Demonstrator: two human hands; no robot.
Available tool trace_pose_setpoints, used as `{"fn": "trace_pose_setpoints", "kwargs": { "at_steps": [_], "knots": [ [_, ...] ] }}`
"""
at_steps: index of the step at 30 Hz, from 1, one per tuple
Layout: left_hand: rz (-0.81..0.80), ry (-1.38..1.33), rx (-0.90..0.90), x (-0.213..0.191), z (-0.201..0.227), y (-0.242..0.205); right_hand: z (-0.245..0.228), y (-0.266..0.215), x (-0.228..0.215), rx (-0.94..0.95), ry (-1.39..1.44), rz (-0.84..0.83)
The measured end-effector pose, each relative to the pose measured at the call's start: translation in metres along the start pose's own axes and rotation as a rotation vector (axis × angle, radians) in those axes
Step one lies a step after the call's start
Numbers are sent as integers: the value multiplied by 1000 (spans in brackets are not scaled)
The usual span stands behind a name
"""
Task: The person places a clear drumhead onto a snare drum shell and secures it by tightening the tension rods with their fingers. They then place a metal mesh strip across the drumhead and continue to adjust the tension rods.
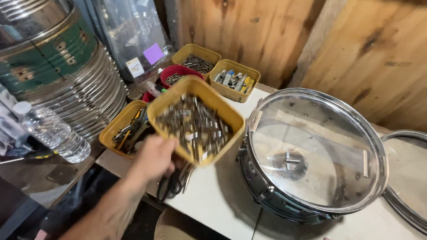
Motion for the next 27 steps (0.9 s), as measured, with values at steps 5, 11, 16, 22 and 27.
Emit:
{"fn": "trace_pose_setpoints", "kwargs": {
  "at_steps": [5,11,16,22,27],
  "knots": [
    [-20,-231,14,25,70,46,20,7,3,-43,50,52],
    [6,-431,-7,97,40,174,18,6,2,-2,71,52],
    [45,-399,-112,137,2,202,7,7,-4,-62,30,46],
    [9,-455,-293,182,-74,242,25,14,5,-68,2,10],
    [107,-427,-323,168,-72,222,-22,-4,-8,-5,90,59]
  ]
}}
Point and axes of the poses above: each hand's wrist, its own y-axis towards the middle knuckle, its own x-axis out of the palm, z = x × y, the point moved 9 cm from there along y, towards the middle knuckle, and after that the axes turned 1 degree about -y, right-handed, at the moved point
